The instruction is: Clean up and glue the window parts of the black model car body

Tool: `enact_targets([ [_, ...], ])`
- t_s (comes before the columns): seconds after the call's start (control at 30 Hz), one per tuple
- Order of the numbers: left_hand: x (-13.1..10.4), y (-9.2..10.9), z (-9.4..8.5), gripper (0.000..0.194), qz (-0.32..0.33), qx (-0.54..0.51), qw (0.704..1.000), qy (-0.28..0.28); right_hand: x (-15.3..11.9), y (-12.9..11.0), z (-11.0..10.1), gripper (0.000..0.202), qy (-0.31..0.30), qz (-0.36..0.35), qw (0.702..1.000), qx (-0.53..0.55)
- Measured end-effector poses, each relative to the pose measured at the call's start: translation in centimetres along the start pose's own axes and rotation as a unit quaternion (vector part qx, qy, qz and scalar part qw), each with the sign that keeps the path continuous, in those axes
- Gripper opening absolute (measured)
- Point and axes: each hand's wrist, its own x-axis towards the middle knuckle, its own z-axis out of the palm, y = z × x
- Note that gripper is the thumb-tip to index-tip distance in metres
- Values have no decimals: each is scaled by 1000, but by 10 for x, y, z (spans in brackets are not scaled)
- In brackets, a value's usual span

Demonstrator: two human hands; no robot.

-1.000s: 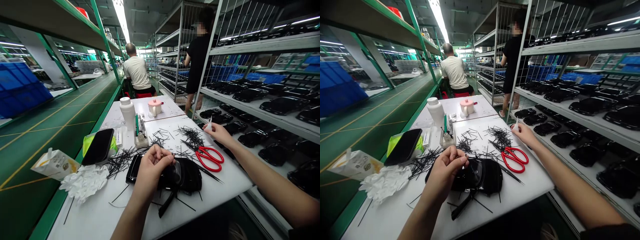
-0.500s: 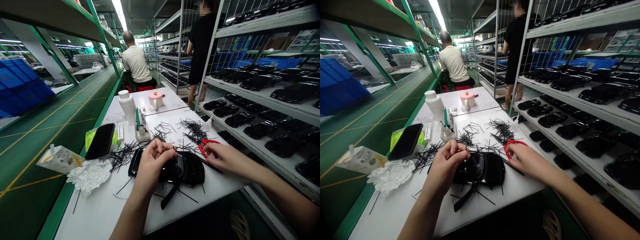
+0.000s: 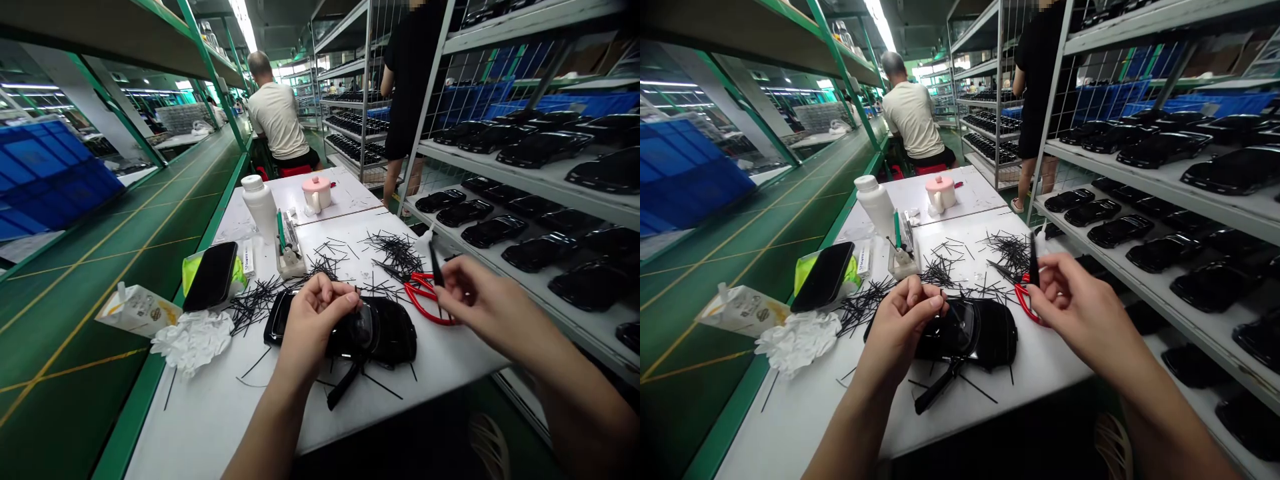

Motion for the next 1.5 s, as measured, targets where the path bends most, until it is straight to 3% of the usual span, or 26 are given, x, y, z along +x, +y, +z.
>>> enact_targets([
  [0.07,0,-1,-1,39,-2,-4,1000,-7,-2,-19,-7,20,83,20,980,179],
  [0.13,0,-1,-2,40,0,-6,1000,-10,-6,-36,-5,21,129,19,939,319],
  [0.2,0,-1,-3,40,5,-10,1000,-12,-10,-50,3,13,149,4,904,402],
  [0.27,-1,0,-2,40,6,-14,1000,-18,-12,-58,14,8,147,-22,888,434],
  [0.37,-2,0,-1,41,5,-23,999,-22,-13,-63,27,11,150,-50,896,414],
  [0.6,-1,0,-2,42,2,-32,999,-16,-11,-68,38,15,226,-46,900,371],
  [0.97,0,1,0,42,-29,-23,999,-24,-11,-66,45,20,218,-49,876,428],
  [1.1,-10,2,-6,42,-63,-5,998,-28,-16,-66,48,20,198,-44,870,448],
  [1.3,-48,-6,-22,42,-86,27,993,76,-38,-71,67,25,124,-67,864,483],
  [1.5,-70,-12,-26,43,-111,88,975,172,-59,-61,89,35,114,-106,873,462],
])
